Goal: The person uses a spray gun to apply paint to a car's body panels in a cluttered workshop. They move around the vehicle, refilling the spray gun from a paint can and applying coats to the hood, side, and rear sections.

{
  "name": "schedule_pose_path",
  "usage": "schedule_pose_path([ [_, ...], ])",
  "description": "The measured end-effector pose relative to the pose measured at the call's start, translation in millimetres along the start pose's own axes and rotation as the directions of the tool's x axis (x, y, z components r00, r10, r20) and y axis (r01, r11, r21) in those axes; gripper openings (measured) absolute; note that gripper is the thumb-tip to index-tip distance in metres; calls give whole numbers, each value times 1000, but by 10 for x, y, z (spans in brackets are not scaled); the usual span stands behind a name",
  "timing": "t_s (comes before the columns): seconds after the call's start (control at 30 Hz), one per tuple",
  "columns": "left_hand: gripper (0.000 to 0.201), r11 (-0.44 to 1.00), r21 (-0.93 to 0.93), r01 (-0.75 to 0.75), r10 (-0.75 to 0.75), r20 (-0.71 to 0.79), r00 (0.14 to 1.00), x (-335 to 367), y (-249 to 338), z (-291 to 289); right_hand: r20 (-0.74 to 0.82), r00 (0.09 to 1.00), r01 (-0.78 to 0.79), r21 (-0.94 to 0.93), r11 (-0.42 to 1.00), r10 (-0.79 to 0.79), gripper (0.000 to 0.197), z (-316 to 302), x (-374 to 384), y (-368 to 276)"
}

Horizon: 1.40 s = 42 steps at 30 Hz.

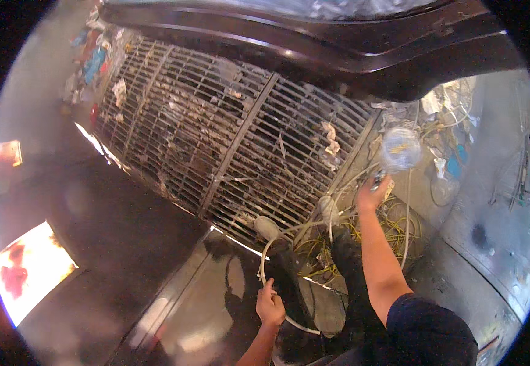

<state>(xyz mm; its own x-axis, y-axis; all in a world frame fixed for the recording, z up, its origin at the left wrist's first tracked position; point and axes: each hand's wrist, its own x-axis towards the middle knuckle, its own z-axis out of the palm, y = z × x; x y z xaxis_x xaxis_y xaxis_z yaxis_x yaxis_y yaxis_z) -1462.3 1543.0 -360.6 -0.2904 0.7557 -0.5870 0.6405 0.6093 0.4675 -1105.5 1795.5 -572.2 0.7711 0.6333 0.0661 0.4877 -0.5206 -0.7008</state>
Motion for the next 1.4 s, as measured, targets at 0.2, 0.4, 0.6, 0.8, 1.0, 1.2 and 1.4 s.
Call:
schedule_pose_path([
  [0.2, 30, 987, 82, -140, 138, 29, 990, 101, -99, 18, -34, 986, -155, 146, 977, 162, 56, 731, 142, 165],
  [0.4, 27, 991, 124, -44, 42, 19, 999, 160, -133, -98, 109, 992, 14, 342, 939, -55, 56, 1523, -157, -280],
  [0.6, 26, 984, -113, 137, -138, -8, 990, 146, -530, 38, 172, 932, 253, 315, 915, -318, 44, 2291, -452, -1314],
  [0.8, 25, 998, 56, -12, 15, -44, 999, 306, -364, -213, 297, 882, 253, 357, 899, -366, 40, 3108, -630, -2098],
  [1.0, 25, 997, 65, 33, -28, -76, 997, 419, -331, -253, 336, 816, 340, 376, 862, -469, 41, 3847, -816, -2780],
  [1.2, 25, 995, 100, 22, -13, -91, 996, 450, -201, -257, 449, 720, 279, 510, 814, -529, 32, 3919, -866, -3407],
  [1.4, 21, 993, 116, -4, 9, -45, 999, 438, -49, -206, 350, 733, 333, 563, 756, -583, 29, 3330, -676, -3297],
])
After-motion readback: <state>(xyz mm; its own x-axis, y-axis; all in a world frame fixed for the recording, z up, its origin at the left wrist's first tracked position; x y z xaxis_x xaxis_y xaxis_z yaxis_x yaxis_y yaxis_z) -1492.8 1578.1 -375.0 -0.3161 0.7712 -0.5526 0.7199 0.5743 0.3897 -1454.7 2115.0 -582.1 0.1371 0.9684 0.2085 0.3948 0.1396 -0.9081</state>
